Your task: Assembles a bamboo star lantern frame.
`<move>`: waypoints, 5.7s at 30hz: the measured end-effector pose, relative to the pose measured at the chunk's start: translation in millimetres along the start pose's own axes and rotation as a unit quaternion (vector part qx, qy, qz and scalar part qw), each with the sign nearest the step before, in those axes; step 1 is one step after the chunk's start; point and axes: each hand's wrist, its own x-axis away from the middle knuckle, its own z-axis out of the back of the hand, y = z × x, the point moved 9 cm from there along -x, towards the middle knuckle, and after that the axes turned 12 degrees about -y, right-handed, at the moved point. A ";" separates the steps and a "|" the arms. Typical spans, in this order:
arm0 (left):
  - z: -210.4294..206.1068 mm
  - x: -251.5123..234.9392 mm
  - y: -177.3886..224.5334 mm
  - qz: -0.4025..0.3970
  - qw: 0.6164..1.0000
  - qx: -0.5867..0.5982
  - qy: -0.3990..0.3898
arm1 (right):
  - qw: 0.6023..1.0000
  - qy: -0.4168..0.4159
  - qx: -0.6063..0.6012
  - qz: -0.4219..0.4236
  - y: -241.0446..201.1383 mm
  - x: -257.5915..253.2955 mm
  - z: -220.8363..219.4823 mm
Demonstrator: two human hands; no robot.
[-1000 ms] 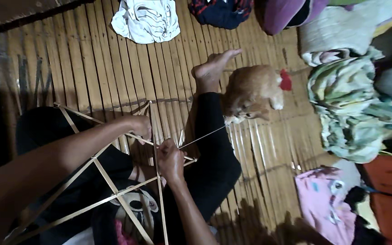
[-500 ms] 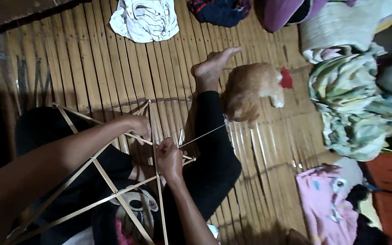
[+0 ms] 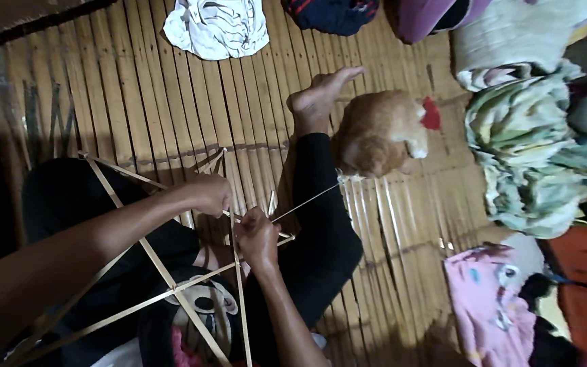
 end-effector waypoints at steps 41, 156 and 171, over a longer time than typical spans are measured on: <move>-4.2 21.1 -0.1 -0.138 0.938 0.318 -0.021 | 0.969 0.009 -0.171 0.179 -27.6 24.1 6.2; -3.7 3.5 -23.0 0.040 0.967 0.252 0.006 | 0.998 0.046 0.008 0.042 2.0 6.2 3.5; 2.2 11.2 -31.7 -0.064 0.889 0.450 0.047 | 0.990 -0.006 -0.006 0.140 5.0 7.2 14.8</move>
